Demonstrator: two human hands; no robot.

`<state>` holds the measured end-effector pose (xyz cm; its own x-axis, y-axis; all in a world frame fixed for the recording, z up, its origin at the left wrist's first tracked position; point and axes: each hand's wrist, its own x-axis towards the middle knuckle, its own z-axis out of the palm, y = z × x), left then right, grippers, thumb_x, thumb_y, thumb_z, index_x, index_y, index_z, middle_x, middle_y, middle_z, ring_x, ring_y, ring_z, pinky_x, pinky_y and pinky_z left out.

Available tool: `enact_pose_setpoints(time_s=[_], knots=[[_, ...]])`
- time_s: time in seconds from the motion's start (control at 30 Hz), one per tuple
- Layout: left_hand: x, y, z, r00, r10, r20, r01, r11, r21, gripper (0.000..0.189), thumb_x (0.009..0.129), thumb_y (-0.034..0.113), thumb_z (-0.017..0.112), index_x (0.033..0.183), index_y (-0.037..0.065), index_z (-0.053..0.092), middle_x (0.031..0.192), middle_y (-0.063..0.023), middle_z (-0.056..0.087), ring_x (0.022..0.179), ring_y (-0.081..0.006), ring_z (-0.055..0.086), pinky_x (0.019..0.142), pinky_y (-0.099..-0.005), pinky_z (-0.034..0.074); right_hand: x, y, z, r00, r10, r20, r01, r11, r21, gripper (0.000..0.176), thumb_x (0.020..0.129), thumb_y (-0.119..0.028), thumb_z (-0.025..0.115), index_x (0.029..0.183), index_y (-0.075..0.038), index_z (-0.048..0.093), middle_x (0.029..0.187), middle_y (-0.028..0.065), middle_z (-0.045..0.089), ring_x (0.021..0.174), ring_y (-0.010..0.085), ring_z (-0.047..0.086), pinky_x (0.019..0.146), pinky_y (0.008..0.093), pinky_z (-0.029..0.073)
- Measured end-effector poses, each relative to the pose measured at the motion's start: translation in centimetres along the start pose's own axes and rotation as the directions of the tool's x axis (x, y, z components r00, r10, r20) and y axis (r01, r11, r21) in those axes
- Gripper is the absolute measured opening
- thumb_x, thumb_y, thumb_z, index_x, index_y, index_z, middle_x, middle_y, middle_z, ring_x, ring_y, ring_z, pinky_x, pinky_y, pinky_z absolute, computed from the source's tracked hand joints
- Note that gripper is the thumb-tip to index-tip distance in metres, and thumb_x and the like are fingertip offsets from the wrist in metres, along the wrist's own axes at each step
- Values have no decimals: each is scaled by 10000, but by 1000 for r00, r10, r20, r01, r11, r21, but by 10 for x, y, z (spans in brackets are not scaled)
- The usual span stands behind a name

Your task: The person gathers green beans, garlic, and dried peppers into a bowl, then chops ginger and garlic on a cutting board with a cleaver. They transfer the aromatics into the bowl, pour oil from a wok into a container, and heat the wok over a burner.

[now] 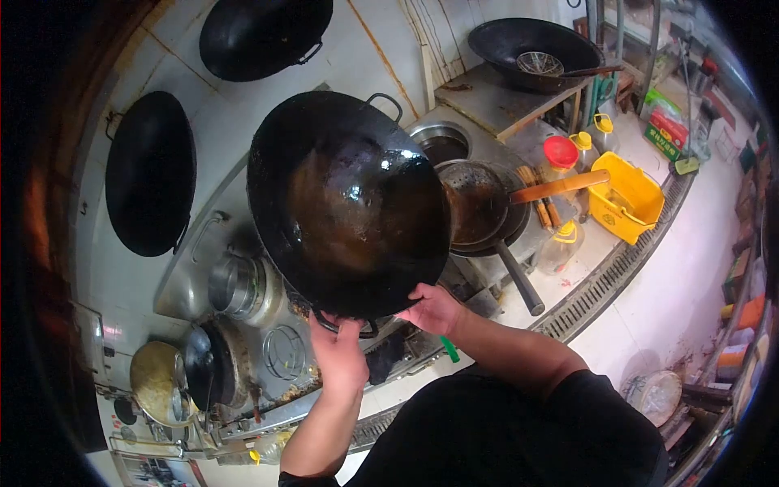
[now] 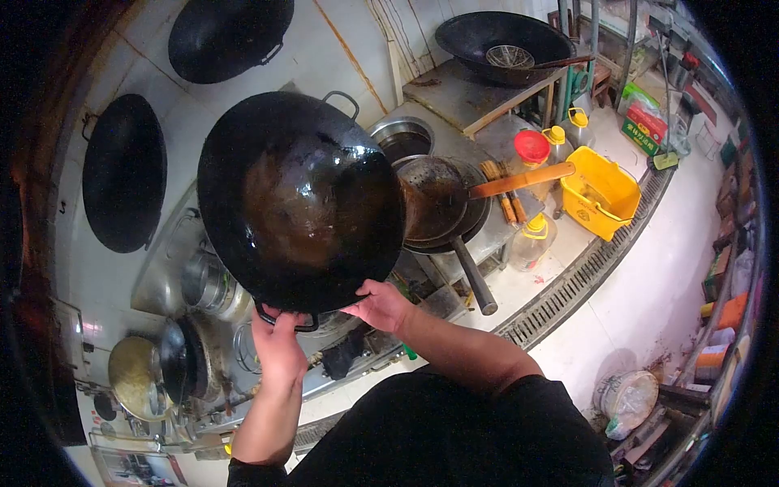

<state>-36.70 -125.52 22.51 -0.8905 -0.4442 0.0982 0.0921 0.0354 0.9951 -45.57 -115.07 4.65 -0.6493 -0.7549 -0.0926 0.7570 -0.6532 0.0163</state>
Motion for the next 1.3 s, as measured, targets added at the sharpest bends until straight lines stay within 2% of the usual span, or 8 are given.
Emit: enact_pose_setpoints(time_s=[0.2,0.43,0.5,0.63,0.73,0.8,1.13,1.3], knots=[[1,7,8,991,84,109,-97,988,124,458,788,-81,477,1237,-5,423,1045,-49,542,924,-116,509,828,-247,424,8,0,7,999,10,39,-11,1000,27,412,832,-10,437,1239,44,469,1271,174,548,1188,342,527,1062,534,377],[-6,19,21,982,125,139,-150,971,188,525,770,-79,455,1287,-25,376,1090,-68,533,968,-127,510,860,-253,419,15,-4,7,998,10,64,-13,999,41,442,795,-2,458,1235,25,494,1254,159,570,1166,329,545,1046,509,397],[-7,15,17,981,114,160,-155,948,276,551,766,-74,454,1307,-37,354,1083,-76,531,953,-127,506,855,-251,417,15,-6,9,996,17,83,-19,999,29,465,773,-10,478,1236,16,499,1245,151,580,1157,322,552,1033,497,412],[-12,14,20,978,123,167,-162,955,247,533,796,-109,447,1313,-7,370,1155,-84,532,1023,-151,531,894,-277,422,18,-5,6,996,25,82,-27,999,21,487,753,-14,494,1238,16,497,1244,151,580,1151,317,557,1024,494,422],[-13,15,22,972,142,190,-188,950,251,536,804,-108,437,1325,-10,354,1147,-88,531,1015,-148,536,883,-271,427,16,-5,8,997,17,70,-18,1000,10,482,754,-12,489,1235,17,499,1243,155,578,1148,316,559,1017,494,428],[-14,14,21,981,83,178,-135,942,307,675,763,-75,461,1402,-52,244,1101,-96,515,927,-136,495,835,-259,427,17,-6,6,999,21,43,-21,1000,-8,483,754,-10,484,1237,17,498,1243,158,577,1152,316,558,1020,493,427],[-18,15,23,975,89,205,-155,931,331,698,771,-80,466,1417,-66,200,1101,-123,532,943,-157,529,859,-284,441,14,-7,7,994,45,101,-43,999,-16,492,764,-18,467,1252,45,491,1253,161,573,1170,310,551,1041,475,416],[-21,18,26,972,80,223,-147,941,306,724,778,-86,463,1425,-85,141,1158,-170,547,1069,-201,560,925,-302,437,15,-6,-1,995,45,90,-42,998,-41,481,769,-32,473,1244,37,505,1248,152,581,1158,294,560,1037,462,420]])
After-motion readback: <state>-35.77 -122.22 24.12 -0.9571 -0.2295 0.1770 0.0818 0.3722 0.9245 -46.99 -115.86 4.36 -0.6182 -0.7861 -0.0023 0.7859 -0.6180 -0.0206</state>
